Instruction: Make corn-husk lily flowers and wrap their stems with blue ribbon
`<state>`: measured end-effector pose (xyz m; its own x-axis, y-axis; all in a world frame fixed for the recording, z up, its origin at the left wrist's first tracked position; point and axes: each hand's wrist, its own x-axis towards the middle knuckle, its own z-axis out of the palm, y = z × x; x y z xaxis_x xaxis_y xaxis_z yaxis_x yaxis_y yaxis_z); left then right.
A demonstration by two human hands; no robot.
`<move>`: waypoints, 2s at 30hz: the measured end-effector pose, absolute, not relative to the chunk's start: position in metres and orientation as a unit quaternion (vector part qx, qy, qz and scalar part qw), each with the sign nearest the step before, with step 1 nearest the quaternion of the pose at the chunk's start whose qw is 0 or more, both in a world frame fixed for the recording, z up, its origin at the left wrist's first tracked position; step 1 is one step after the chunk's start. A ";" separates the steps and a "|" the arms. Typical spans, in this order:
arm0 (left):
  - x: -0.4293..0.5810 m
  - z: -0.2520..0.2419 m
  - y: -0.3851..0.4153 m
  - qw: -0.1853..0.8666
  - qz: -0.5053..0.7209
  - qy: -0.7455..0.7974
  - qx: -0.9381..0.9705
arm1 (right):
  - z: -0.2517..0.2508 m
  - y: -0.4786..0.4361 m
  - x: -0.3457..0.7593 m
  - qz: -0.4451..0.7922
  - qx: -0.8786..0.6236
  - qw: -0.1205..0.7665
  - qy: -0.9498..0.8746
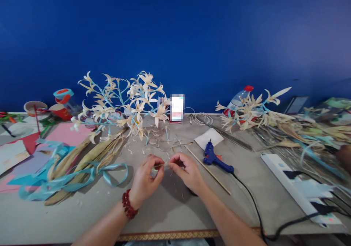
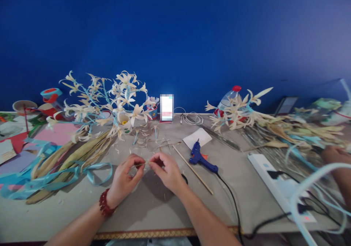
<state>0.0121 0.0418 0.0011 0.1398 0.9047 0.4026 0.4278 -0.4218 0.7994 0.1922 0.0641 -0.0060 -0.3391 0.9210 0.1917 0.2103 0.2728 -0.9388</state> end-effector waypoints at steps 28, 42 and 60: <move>0.009 -0.004 0.046 0.194 0.460 0.489 0.715 | -0.007 0.065 0.193 0.444 -0.428 0.429 -0.660; 0.010 -0.001 0.045 0.203 0.456 0.435 0.750 | -0.005 0.062 0.191 0.324 -0.427 0.381 -0.754; 0.011 -0.005 0.045 0.217 0.436 0.455 0.745 | -0.008 0.062 0.190 0.303 -0.426 0.389 -0.759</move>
<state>0.0107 0.0453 -0.0051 0.2045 0.8678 0.4529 0.4892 -0.4913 0.7206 0.1903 0.0619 -0.0082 -0.3347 0.8817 0.3325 0.4100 0.4540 -0.7911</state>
